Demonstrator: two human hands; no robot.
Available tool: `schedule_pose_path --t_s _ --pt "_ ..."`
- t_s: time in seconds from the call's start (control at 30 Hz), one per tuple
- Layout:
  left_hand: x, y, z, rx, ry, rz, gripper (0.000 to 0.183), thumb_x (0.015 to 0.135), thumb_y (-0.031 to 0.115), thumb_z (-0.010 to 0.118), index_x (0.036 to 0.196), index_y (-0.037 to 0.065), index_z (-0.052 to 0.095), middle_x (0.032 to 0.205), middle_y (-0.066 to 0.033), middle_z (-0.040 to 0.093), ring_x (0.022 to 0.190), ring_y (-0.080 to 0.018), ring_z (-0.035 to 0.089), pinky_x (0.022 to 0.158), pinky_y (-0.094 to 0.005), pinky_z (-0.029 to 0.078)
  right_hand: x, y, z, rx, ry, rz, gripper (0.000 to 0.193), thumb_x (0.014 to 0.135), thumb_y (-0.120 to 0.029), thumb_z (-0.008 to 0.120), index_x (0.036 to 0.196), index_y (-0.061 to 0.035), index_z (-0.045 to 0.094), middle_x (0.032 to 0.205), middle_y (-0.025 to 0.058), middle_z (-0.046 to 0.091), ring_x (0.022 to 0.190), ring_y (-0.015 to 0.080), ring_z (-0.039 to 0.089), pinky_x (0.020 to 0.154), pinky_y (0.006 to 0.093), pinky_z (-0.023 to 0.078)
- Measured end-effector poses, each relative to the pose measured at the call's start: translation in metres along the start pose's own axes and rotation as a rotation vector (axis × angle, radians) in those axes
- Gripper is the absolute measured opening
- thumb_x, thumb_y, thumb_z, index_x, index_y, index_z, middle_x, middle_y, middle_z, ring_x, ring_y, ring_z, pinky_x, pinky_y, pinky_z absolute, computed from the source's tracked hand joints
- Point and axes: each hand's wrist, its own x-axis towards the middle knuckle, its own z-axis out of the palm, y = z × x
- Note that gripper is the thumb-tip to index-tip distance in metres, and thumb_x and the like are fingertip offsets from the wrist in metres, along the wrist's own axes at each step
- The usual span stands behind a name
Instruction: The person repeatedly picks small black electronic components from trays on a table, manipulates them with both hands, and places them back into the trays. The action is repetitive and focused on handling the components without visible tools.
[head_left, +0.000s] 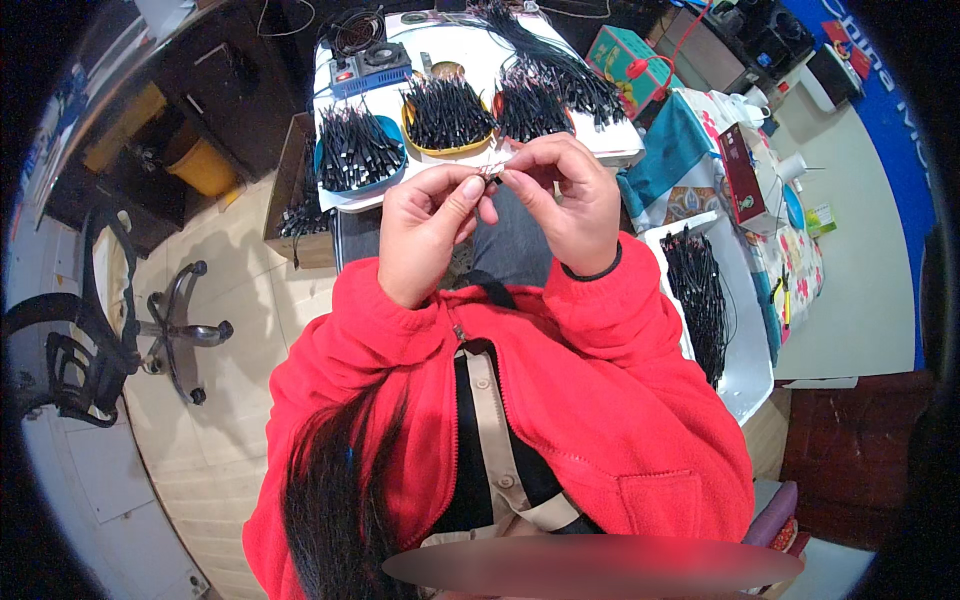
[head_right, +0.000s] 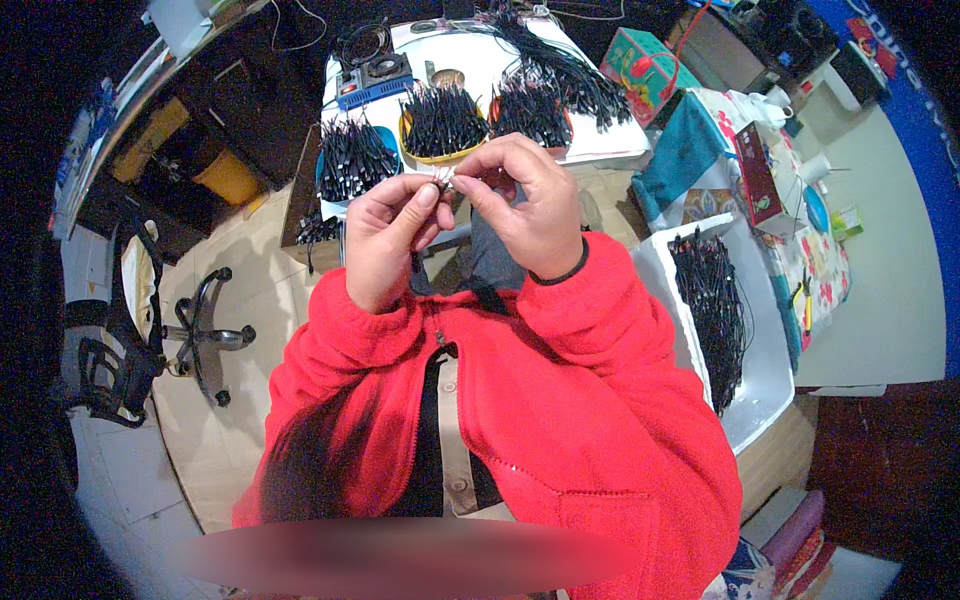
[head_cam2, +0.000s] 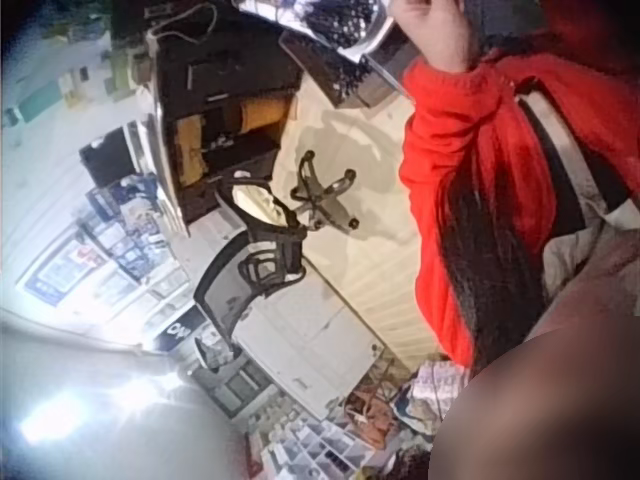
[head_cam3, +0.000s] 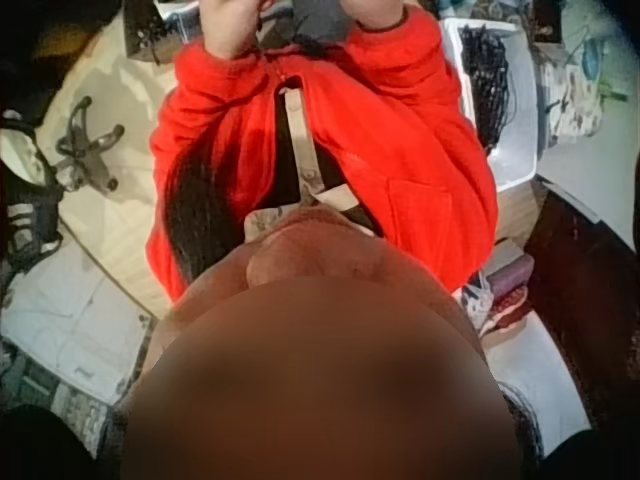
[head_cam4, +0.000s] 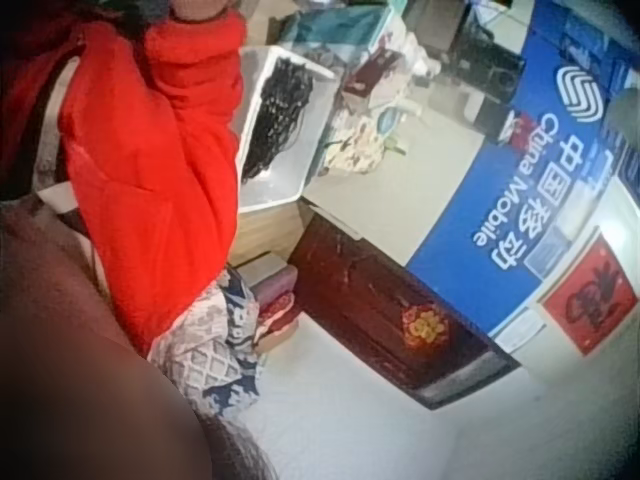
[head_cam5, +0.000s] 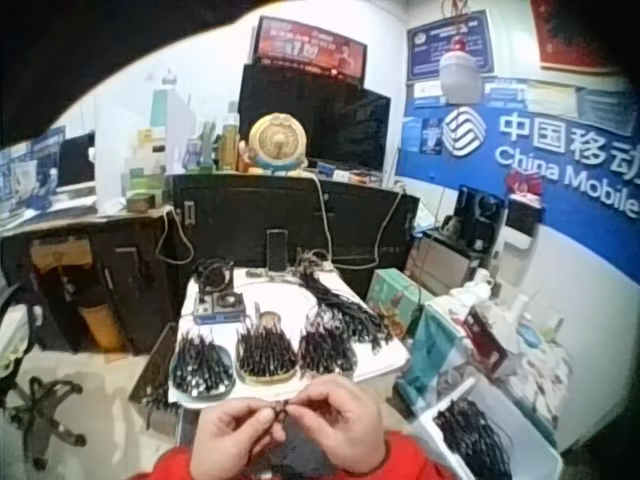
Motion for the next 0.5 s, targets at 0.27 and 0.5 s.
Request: schedule_pose_path --t_s 0.27,0.5 --pt "-0.006 -0.007 -0.002 -0.145 -0.038 0.031 0.013 0.091 0.008 0.056 0.094 -0.002 0.064 0.072 -0.0023 0.061 0.056 -0.0026 0.047 0.047 -0.0149 0.032 -0.013 0.021 0.012 1.303 -0.385 0.745 0.02 0.092 -0.017 0.054 0.1 0.0011 0.057 0.086 0.0094 0.063 0.078 0.0156 0.061 0.07 0.0233 0.047" --pt "-0.009 -0.011 -0.002 -0.056 -0.003 0.001 0.013 0.09 0.008 0.058 0.096 -0.002 0.065 0.074 -0.0021 0.062 0.06 -0.0035 0.052 0.049 -0.0147 0.035 -0.019 0.019 0.008 1.019 -0.193 0.635 0.028 0.091 -0.021 0.055 0.112 -0.0041 0.047 0.091 0.0058 0.059 0.076 0.0144 0.06 0.061 0.0219 0.042"
